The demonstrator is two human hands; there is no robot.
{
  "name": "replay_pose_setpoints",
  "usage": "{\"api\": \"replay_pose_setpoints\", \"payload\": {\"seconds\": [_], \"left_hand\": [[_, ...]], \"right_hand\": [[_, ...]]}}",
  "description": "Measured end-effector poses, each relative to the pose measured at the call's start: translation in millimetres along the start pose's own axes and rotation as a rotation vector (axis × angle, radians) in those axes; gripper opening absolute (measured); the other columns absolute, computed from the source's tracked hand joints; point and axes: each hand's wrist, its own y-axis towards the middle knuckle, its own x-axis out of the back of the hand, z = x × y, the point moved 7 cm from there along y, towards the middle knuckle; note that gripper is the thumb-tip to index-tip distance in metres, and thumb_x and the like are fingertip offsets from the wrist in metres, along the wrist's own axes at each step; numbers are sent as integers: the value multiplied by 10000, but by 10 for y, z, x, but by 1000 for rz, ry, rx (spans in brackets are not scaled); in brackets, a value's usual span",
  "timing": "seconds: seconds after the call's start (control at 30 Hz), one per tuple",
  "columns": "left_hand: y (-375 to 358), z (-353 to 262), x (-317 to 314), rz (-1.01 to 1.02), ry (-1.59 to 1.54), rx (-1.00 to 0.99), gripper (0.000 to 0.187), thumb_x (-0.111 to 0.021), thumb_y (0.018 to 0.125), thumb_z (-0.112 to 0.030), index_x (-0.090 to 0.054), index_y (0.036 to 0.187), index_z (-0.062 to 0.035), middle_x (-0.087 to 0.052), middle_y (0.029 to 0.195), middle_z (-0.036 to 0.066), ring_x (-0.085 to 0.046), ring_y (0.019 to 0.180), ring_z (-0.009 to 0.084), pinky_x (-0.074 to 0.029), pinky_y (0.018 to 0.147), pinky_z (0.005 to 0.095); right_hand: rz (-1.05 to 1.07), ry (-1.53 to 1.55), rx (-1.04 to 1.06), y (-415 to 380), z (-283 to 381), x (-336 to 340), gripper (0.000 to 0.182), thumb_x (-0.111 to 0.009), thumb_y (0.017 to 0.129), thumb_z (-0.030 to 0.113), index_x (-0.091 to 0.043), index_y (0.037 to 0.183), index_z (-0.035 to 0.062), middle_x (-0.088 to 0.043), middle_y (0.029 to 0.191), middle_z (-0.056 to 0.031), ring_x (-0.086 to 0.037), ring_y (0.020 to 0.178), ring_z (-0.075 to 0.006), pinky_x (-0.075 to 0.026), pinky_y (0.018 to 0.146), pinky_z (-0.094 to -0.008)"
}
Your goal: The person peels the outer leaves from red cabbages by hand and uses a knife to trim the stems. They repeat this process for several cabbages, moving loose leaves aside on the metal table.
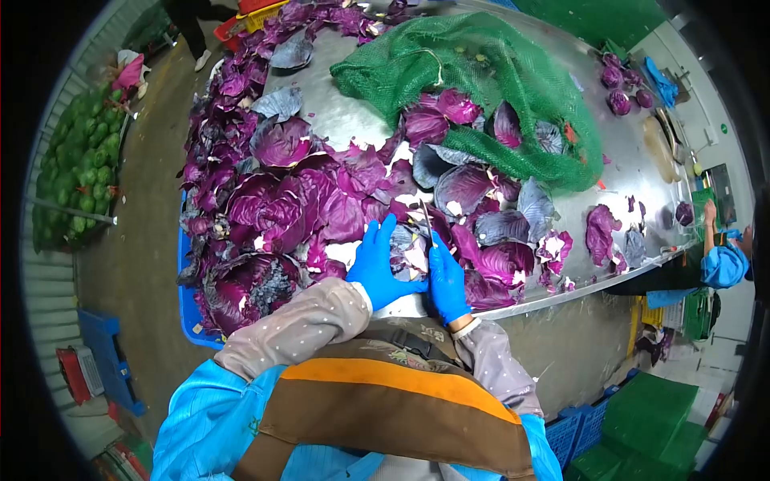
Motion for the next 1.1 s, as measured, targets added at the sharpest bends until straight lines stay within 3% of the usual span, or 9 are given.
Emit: {"api": "replay_pose_setpoints", "payload": {"seconds": [0.1, 0.27, 0.4, 0.57, 0.7, 0.8, 0.83, 0.93, 1.1], "left_hand": [[5, -42, 14, -6, -2, -12, 1202, -866, 581, -406, -120, 1485, -136, -180, 1459, 340, -236, 1351, 487, -267, 1086, 544], [-43, -274, 52, 32, 166, 81, 1178, -872, 574, -366, -161, 1474, -95, -252, 1433, 312, -287, 1327, 468, -296, 1077, 520], [-89, -195, 47, -31, 111, 4, 1192, -872, 573, -357, -146, 1478, -83, -247, 1430, 317, -294, 1319, 479, -305, 1069, 525], [-265, 428, 43, -7, -199, 153, 998, -897, 581, -310, -309, 1316, 19, -423, 1265, 186, -479, 1153, 270, -399, 1002, 387], [-260, 217, 539, -379, -243, 48, 1144, -897, 556, -422, -257, 1381, 47, -403, 1319, 246, -427, 1225, 351, -346, 1048, 441], [8, -122, 350, -72, -805, 19, 1006, -893, 613, -312, -318, 1366, 28, -410, 1369, 186, -435, 1246, 279, -377, 1039, 383], [42, 147, 278, -8, -285, 185, 863, -882, 634, -292, -427, 1297, 21, -536, 1242, 161, -527, 1149, 250, -410, 1008, 370], [-50, 207, 212, -1, -447, 44, 744, -857, 675, -237, -475, 1275, -18, -598, 1151, 109, -565, 1071, 192, -447, 962, 345], [-308, 465, 142, -87, -742, 207, 712, -731, 833, -251, -360, 1383, 7, -587, 1201, 102, -570, 1056, 155, -446, 942, 304]], "right_hand": [[149, -211, -301, 55, 387, 160, 482, -605, 883, 307, -521, 1313, 107, -620, 692, -211, -661, 640, -336, -497, 589, -438], [165, -510, -177, 484, 202, 217, 236, -707, 762, 233, -613, 840, 32, -634, 784, -234, -622, 743, -428, -491, 625, -481], [154, -544, -291, 550, -399, 146, 269, -749, 714, 229, -628, 849, 31, -642, 841, -224, -619, 809, -415, -488, 695, -484], [-119, -232, -346, 736, -785, 193, 311, -830, 645, 255, -619, 719, 39, -634, 696, -131, -597, 621, -234, -473, 613, -372], [-198, -16, -257, 549, -142, 197, 228, -784, 736, 134, -587, 782, 30, -616, 699, -56, -533, 658, -113, -456, 619, -302], [-103, -7, -133, 435, 400, 175, 223, -786, 743, 131, -588, 786, 37, -594, 660, -53, -505, 613, -108, -447, 581, -304], [-119, -78, -95, 425, 440, 142, 228, -787, 740, 138, -588, 788, 40, -597, 652, -73, -523, 592, -132, -448, 567, -323], [-198, -226, -238, 501, -161, 149, 223, -787, 735, 136, -594, 804, 50, -582, 633, -82, -548, 583, -165, -456, 571, -345], [-168, 127, -285, 540, -383, 239, 516, -819, 697, 143, -567, 1132, 28, -652, 1042, -107, -630, 893, -185, -495, 791, -333]]}}
